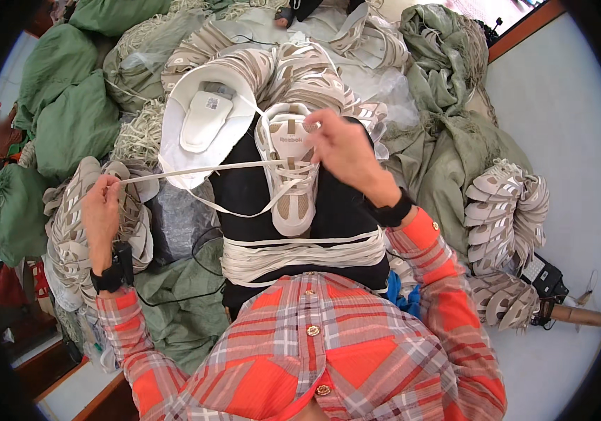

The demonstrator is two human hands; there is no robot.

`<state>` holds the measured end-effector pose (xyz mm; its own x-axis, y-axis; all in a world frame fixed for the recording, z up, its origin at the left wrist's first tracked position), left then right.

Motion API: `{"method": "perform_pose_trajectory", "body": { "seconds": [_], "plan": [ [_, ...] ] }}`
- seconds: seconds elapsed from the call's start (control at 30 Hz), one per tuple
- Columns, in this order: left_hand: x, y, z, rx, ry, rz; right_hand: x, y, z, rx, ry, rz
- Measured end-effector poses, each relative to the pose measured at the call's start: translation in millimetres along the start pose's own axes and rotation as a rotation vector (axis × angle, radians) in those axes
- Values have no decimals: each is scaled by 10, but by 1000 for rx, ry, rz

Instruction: Lacing a series of shoes in a manufacturing or assembly setting.

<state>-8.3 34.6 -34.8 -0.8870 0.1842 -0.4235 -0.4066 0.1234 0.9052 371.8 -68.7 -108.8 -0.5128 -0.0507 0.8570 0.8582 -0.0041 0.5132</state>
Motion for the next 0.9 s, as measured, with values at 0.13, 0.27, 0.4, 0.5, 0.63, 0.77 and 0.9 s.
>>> {"method": "perform_pose_trajectory", "body": {
  "seconds": [0.13,0.27,0.4,0.5,0.63,0.77,0.9],
  "plan": [
    [-141,-102,-96,-79,-279,453,-132,300,-7,-190,-54,178],
    [-1384,-577,-362,-177,-584,117,-124,70,-95,-89,20,111],
    [-2038,-1469,-329,-108,-778,22,107,-15,-89,-122,174,68],
    [-1820,-1992,-135,183,-612,-42,192,143,-2,-345,153,-58],
    [-1795,-2019,-70,253,-550,-289,-335,-119,514,169,14,-124],
    [-1721,-2071,-23,275,-443,-347,-307,-188,734,354,167,-43],
    [-1847,-1987,-54,317,-437,-449,-412,-163,676,493,164,77]
  ]
}}
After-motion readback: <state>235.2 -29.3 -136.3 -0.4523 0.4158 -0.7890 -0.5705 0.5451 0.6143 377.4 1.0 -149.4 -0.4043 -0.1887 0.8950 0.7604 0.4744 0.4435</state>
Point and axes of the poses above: each hand's wrist, its own z-axis towards the middle knuckle, its own y-axis out of the back of the hand, x = y × z, the point moved 10 cm from there along z, towards the middle knuckle, and after that the axes turned 2 degrees about x, right-handed, at the moved point
